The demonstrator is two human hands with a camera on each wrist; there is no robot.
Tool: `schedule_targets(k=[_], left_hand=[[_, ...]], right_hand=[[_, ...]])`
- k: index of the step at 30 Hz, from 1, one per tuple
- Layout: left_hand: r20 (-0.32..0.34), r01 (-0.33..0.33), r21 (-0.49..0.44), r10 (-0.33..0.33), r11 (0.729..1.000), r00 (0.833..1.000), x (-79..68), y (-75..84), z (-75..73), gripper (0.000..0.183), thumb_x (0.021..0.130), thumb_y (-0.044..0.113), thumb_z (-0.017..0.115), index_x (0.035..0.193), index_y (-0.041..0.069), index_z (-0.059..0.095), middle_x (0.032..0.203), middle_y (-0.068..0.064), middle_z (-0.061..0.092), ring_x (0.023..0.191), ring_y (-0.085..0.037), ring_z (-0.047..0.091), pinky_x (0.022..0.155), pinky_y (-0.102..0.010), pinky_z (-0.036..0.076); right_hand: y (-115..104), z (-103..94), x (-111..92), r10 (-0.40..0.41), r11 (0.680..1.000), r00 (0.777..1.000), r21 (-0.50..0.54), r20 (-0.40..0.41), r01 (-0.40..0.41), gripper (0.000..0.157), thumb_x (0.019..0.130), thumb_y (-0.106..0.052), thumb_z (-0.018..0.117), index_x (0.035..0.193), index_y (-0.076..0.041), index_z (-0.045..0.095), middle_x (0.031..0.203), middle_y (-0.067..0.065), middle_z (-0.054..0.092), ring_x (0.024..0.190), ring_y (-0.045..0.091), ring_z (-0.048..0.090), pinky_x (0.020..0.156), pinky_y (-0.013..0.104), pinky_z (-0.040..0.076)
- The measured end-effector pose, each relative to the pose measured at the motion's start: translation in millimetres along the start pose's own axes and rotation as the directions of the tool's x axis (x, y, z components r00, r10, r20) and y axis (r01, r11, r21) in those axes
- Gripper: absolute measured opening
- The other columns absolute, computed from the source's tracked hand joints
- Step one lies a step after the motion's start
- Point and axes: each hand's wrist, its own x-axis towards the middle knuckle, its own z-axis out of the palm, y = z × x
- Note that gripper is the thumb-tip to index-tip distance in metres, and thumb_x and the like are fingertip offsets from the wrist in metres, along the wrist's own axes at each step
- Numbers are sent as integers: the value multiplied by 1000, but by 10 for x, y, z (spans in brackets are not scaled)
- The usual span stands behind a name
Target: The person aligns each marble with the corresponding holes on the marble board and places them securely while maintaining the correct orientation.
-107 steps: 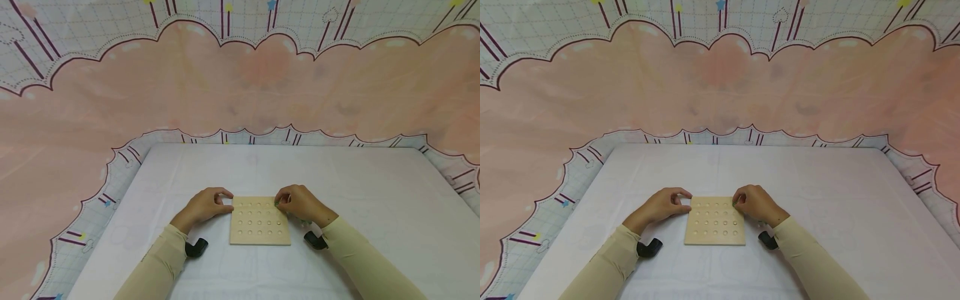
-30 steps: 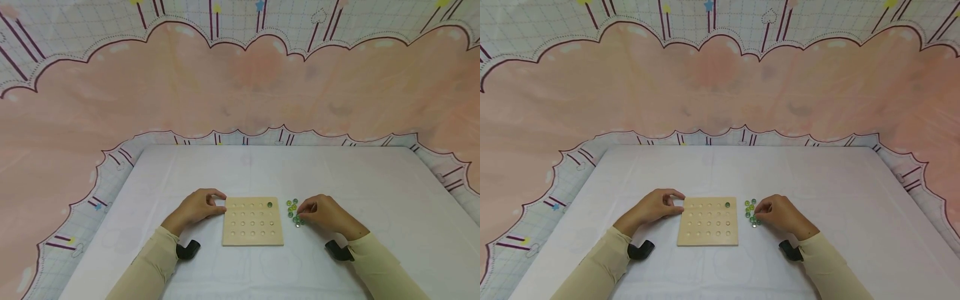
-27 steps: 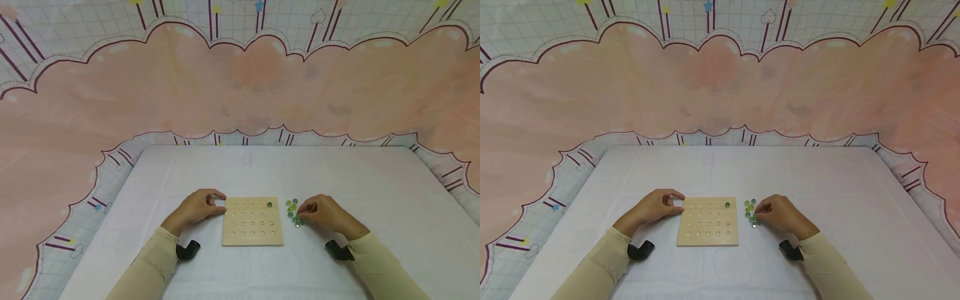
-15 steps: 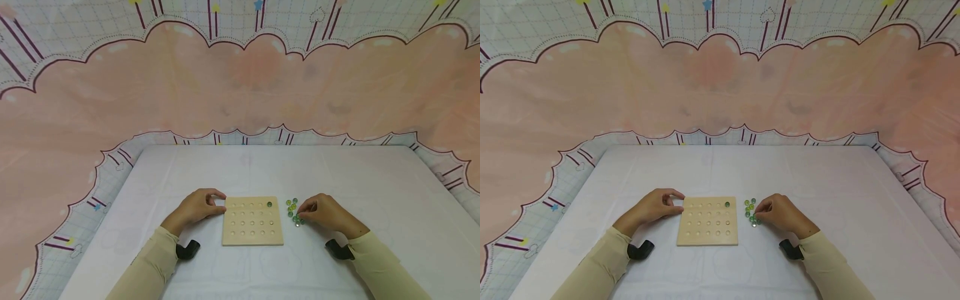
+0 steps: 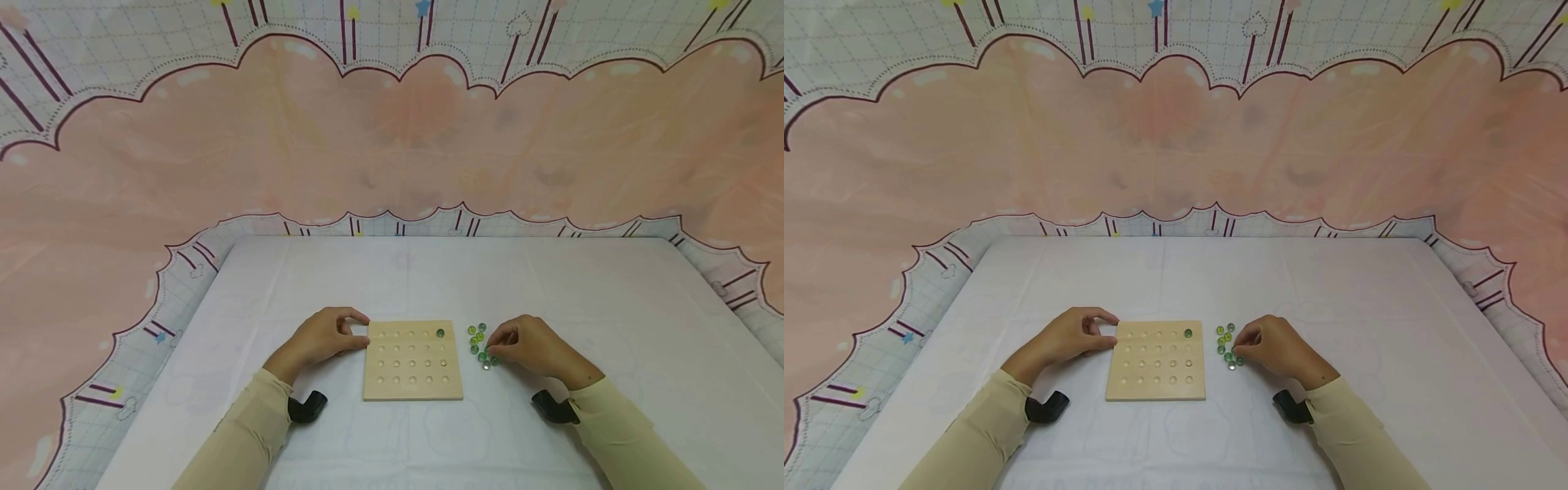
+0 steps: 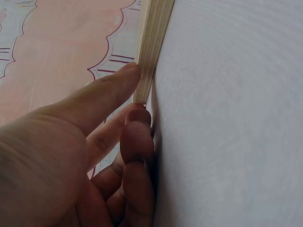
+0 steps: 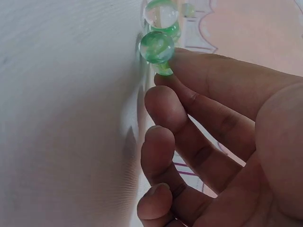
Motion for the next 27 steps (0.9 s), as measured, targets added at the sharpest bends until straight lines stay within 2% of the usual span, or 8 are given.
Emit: schedule_targets(k=[11,21,27], left_hand=[[-4,-16,-4,16,1000,1000,-15,-21,-8,35,82,31,83,114,23,72,69,1,59,58,-13,51,56,-26,38],[-5,-10,4,10,1000,1000,-7,-7,-10,35,81,32,83,113,24,72,68,2,59,58,-13,50,55,-27,37],[-7,-11,4,11,1000,1000,-9,-12,-4,34,81,32,84,113,24,73,67,2,59,58,-13,50,56,-27,37]], right_hand=[[-125,31,-30,5,999,998,-35,-60,-7,5,87,-13,77,92,-15,77,81,-4,66,72,13,53,59,23,44],[-253,91,1,-108,994,991,-23,-76,106,5,86,-10,77,90,-13,76,82,-5,66,71,9,54,58,22,46],[-357,133,71,-115,993,991,-24,-69,114,6,86,-9,78,91,-12,77,81,-4,66,71,11,54,58,21,46]])
